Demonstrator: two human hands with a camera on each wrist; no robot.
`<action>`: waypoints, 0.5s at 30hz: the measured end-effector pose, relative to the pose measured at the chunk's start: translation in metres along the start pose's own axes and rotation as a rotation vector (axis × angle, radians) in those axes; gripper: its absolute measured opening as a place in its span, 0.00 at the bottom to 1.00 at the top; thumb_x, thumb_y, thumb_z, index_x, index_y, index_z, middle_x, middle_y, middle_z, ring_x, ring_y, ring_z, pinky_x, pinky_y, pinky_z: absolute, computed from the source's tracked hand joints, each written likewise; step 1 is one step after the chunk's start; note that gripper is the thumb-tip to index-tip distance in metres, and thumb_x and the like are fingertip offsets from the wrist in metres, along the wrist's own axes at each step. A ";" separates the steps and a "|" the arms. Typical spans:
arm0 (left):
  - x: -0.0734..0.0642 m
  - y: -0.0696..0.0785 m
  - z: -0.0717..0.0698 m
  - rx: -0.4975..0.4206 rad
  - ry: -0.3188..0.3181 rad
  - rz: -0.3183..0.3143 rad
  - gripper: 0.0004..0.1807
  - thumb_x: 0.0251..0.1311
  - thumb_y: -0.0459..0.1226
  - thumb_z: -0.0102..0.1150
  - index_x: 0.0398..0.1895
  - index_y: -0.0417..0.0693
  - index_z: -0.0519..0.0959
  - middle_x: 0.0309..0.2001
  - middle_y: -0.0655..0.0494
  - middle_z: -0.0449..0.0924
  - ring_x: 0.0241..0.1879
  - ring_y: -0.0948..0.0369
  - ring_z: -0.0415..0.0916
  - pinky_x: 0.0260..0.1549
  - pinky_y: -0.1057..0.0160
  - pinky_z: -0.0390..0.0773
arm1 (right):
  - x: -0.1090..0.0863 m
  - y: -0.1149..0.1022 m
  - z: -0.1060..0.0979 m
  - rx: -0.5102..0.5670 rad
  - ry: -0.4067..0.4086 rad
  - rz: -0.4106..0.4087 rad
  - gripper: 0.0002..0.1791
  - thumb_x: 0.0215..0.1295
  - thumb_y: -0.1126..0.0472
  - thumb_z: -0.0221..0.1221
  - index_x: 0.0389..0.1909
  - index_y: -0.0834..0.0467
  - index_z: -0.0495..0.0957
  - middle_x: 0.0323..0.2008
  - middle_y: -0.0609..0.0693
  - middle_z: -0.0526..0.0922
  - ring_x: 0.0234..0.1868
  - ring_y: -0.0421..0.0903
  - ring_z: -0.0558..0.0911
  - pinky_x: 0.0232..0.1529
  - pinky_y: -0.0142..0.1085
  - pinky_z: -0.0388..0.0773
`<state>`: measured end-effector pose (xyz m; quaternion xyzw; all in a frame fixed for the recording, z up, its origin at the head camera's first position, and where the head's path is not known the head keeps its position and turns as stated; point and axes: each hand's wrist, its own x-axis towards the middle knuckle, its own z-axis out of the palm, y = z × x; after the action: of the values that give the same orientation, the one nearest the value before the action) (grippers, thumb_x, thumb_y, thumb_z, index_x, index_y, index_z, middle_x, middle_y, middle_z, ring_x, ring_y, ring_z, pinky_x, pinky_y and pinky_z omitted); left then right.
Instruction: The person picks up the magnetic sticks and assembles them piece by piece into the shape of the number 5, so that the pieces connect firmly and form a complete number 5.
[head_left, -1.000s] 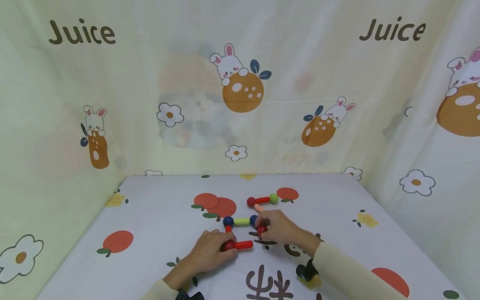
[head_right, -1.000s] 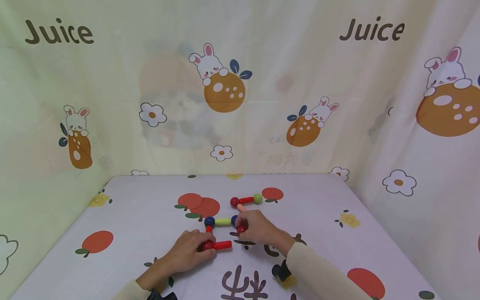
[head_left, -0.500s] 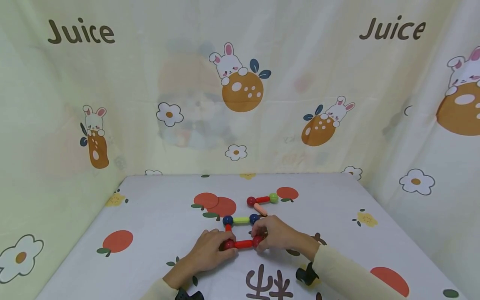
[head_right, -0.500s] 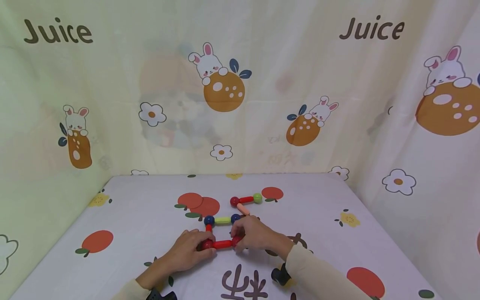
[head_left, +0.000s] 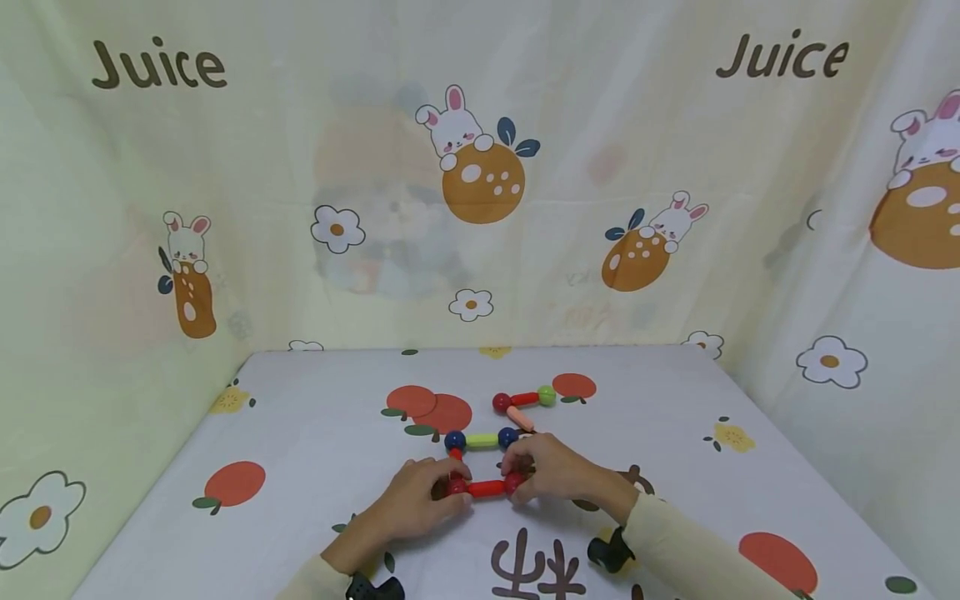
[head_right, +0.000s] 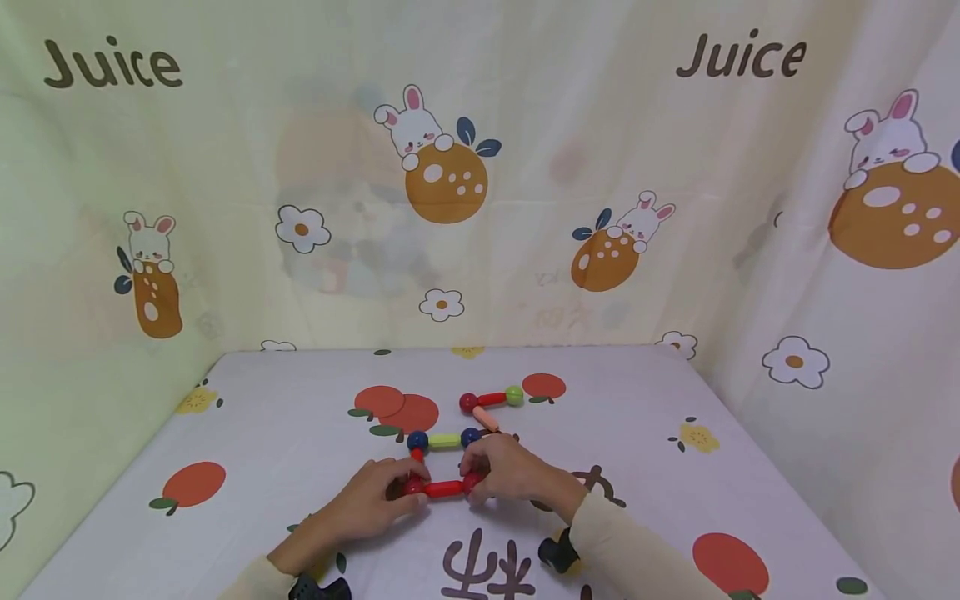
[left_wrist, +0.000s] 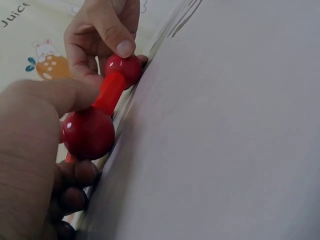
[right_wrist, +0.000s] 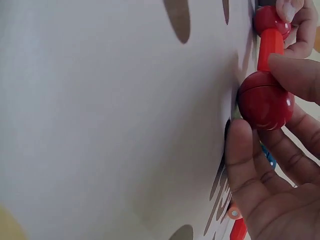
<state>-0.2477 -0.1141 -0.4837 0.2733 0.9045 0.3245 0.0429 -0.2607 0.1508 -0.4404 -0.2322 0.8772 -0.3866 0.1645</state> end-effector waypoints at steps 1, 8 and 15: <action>0.000 -0.001 -0.001 -0.031 -0.002 0.005 0.15 0.63 0.53 0.64 0.51 0.67 0.81 0.30 0.67 0.75 0.33 0.64 0.70 0.33 0.62 0.68 | 0.000 0.000 0.000 0.005 0.000 0.001 0.16 0.52 0.65 0.76 0.41 0.54 0.84 0.38 0.43 0.85 0.42 0.46 0.80 0.52 0.47 0.79; -0.002 -0.004 -0.007 -0.144 0.004 0.050 0.16 0.64 0.48 0.64 0.54 0.61 0.81 0.31 0.64 0.75 0.33 0.64 0.72 0.30 0.67 0.71 | -0.001 -0.002 0.001 0.043 0.016 0.020 0.13 0.54 0.65 0.74 0.40 0.56 0.84 0.36 0.45 0.84 0.40 0.47 0.79 0.43 0.41 0.79; -0.002 -0.004 -0.008 -0.154 0.007 0.076 0.12 0.65 0.46 0.64 0.50 0.60 0.83 0.32 0.66 0.76 0.33 0.64 0.71 0.31 0.67 0.72 | -0.001 -0.005 0.002 0.010 0.072 0.054 0.07 0.60 0.59 0.71 0.37 0.55 0.85 0.31 0.46 0.82 0.32 0.46 0.79 0.33 0.37 0.77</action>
<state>-0.2495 -0.1223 -0.4797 0.3022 0.8660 0.3955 0.0484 -0.2578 0.1472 -0.4382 -0.1937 0.8866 -0.3943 0.1444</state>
